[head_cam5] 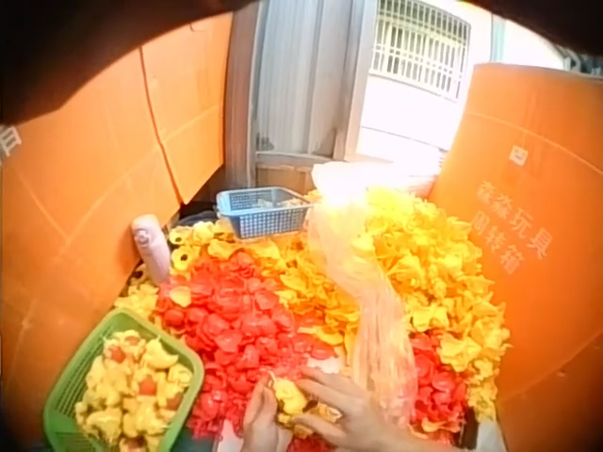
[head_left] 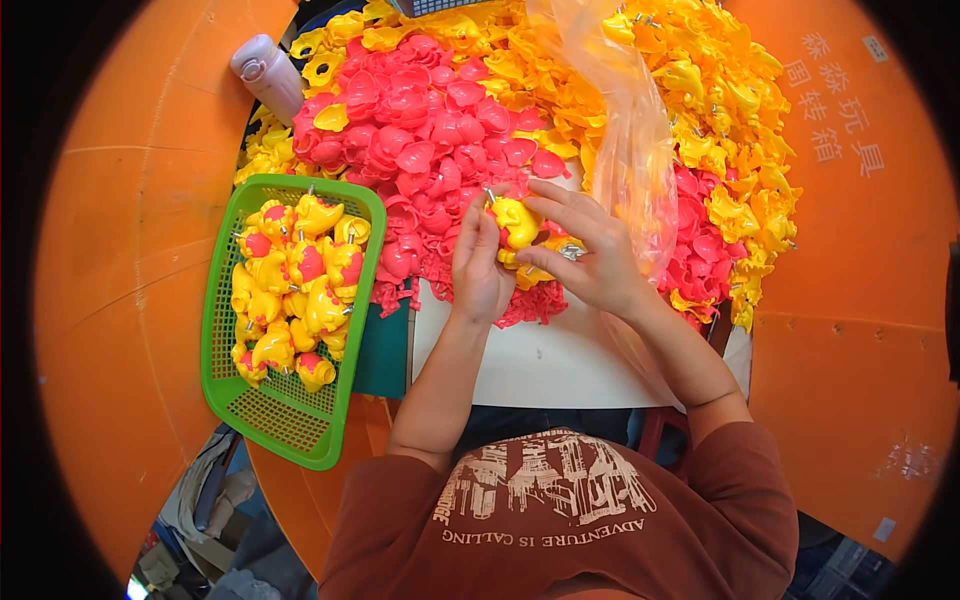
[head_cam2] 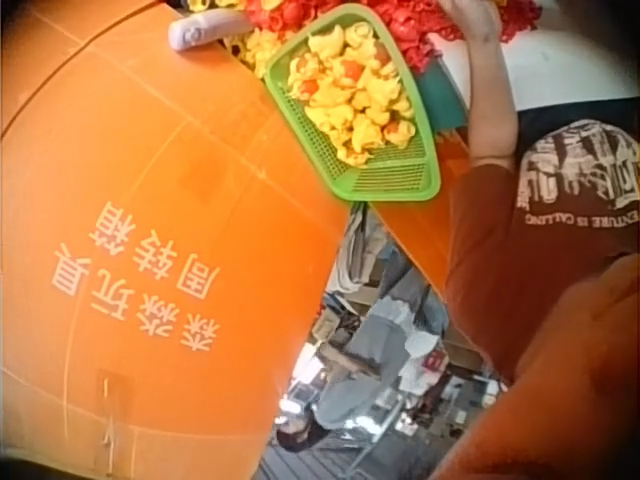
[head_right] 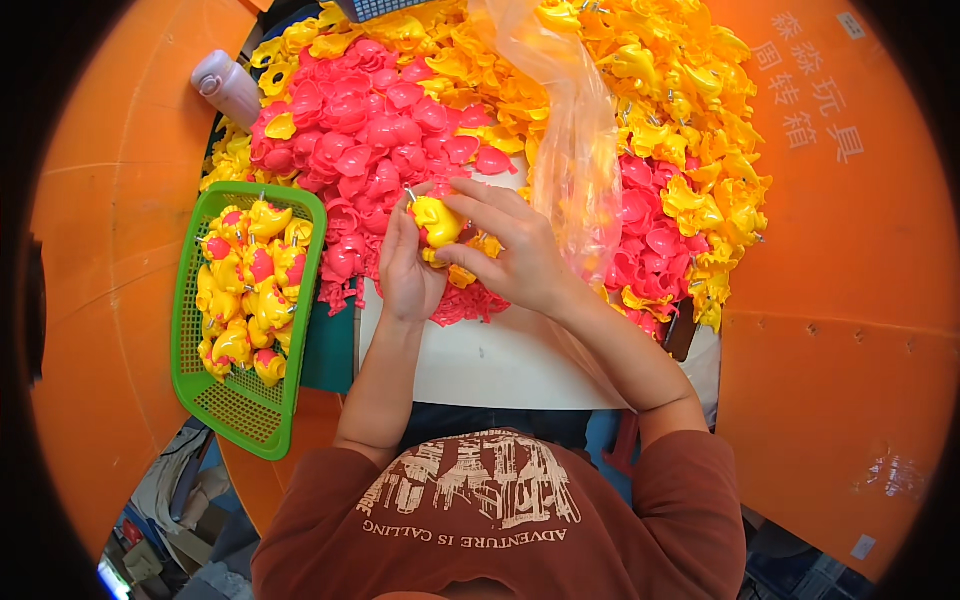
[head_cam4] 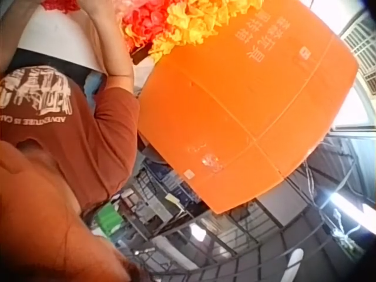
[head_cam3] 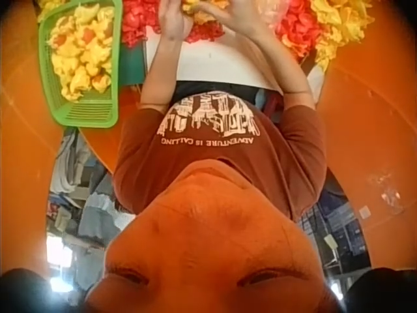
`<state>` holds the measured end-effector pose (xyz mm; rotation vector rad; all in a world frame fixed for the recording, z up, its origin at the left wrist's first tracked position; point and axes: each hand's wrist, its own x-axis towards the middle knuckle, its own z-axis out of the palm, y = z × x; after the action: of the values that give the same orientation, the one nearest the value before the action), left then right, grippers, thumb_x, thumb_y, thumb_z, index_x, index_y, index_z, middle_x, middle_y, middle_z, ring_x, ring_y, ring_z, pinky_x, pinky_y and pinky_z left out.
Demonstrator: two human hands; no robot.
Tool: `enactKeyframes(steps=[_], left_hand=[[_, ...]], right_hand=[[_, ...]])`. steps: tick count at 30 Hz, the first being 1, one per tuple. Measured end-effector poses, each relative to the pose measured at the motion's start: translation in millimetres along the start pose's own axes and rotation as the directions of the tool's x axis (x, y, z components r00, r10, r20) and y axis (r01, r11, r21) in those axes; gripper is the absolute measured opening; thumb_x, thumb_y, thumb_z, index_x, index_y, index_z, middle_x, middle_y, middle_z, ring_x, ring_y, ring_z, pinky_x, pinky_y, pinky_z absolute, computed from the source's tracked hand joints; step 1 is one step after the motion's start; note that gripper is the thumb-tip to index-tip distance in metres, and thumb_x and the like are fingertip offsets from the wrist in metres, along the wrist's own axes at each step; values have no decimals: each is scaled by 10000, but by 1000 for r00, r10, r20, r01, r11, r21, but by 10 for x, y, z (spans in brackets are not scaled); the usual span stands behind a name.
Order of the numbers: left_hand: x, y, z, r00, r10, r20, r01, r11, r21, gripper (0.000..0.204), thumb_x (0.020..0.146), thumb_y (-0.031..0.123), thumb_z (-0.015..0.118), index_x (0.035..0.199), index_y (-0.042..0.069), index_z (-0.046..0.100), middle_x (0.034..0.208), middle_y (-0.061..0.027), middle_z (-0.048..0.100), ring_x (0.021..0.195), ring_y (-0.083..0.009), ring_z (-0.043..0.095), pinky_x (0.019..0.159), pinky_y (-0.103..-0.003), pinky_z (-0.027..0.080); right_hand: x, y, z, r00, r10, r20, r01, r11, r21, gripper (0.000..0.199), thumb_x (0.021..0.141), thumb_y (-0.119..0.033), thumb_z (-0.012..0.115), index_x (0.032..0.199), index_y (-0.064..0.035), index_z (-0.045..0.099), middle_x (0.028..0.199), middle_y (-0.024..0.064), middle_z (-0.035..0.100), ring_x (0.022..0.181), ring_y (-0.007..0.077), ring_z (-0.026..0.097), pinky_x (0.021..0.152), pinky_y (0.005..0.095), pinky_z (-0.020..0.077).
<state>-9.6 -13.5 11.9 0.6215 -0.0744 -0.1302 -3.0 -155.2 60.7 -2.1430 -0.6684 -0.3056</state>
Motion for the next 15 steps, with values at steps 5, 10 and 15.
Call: enactKeyframes(steps=[5,10,15], left_hand=[[14,-17,-25,1000,-17,23,17,999,-33,396,986,295,310,1274,28,361,1217,-121,467,1111,-211,503,905,-368,469],[0,-36,-16,998,5,70,-9,998,57,412,985,308,302,1266,13,363,1198,-115,476,1091,-194,509,925,-334,443],[-19,-30,-33,996,19,83,-22,999,39,434,984,333,289,1268,15,364,1195,-118,486,1090,-194,513,919,-335,444]], right_hand=[[-19,24,-22,997,-76,-20,75,997,-30,463,674,-147,762,1089,-12,607,1192,171,561,1065,319,554,877,372,445],[-42,18,-57,988,-152,-35,150,987,-55,440,670,-130,749,1067,0,612,1165,161,578,971,322,571,848,376,449],[-54,3,-25,986,-158,-50,156,986,-55,423,677,-111,726,1072,-6,615,1146,151,593,1017,316,544,879,381,436]])
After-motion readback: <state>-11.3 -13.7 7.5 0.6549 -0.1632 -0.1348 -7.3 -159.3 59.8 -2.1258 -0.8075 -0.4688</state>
